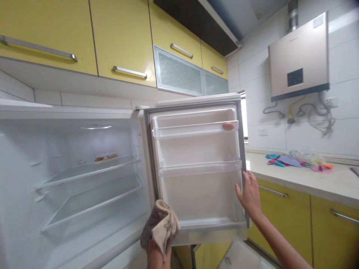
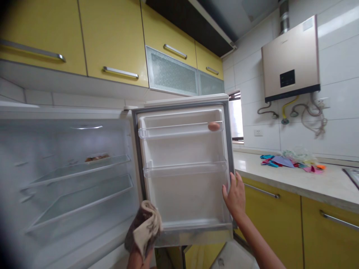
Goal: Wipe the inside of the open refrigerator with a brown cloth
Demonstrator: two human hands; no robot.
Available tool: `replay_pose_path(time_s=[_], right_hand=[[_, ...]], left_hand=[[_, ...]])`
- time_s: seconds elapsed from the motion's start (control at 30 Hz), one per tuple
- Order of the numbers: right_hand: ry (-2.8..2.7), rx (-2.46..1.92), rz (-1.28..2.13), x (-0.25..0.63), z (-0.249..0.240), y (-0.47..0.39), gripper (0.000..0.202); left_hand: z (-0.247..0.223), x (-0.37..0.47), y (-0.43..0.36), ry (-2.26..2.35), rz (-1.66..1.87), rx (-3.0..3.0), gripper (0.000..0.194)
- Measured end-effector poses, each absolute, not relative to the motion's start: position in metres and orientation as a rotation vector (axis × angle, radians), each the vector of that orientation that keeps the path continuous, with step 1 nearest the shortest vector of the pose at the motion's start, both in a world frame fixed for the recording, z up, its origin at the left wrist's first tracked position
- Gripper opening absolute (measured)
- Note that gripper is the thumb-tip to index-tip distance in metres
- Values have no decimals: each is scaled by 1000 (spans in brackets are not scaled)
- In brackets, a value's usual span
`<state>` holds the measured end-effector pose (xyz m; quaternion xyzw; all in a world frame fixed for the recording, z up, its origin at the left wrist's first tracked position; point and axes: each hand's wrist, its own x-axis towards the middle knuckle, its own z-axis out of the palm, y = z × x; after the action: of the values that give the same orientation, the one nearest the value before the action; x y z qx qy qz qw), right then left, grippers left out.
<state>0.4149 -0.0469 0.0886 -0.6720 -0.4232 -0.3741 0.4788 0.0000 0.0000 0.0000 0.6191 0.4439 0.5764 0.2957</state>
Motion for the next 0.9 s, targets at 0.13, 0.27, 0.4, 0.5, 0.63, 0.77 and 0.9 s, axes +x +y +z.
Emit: replay_pose_path(time_s=[0.13, 0.27, 0.4, 0.5, 0.63, 0.77, 0.9], right_hand=[[-1090, -1580, -879, 377, 55, -53, 62], [-1424, -1522, -828, 343, 10, -63, 50], [-1683, -1535, -792, 331, -15, -73, 26], [-1715, -1561, -792, 332, -16, -78, 17], [-1762, -1566, -754, 333, -11, -80, 19], [-1702, -1538, -729, 330, -14, -79, 20], [-1691, -1544, -720, 331, -18, -79, 20]], left_hand=[[-2, 25, 14, 1471, 1079, 2496, 88], [-1, 38, 12, 1664, 861, 2654, 93], [3, 45, 11, 1665, 855, 2665, 87], [6, 50, 11, 1634, 883, 2675, 85], [13, 53, 8, 1623, 849, 2680, 90], [25, 62, 4, 1512, 672, 2668, 86], [38, 90, -5, 1109, 455, 2713, 78]])
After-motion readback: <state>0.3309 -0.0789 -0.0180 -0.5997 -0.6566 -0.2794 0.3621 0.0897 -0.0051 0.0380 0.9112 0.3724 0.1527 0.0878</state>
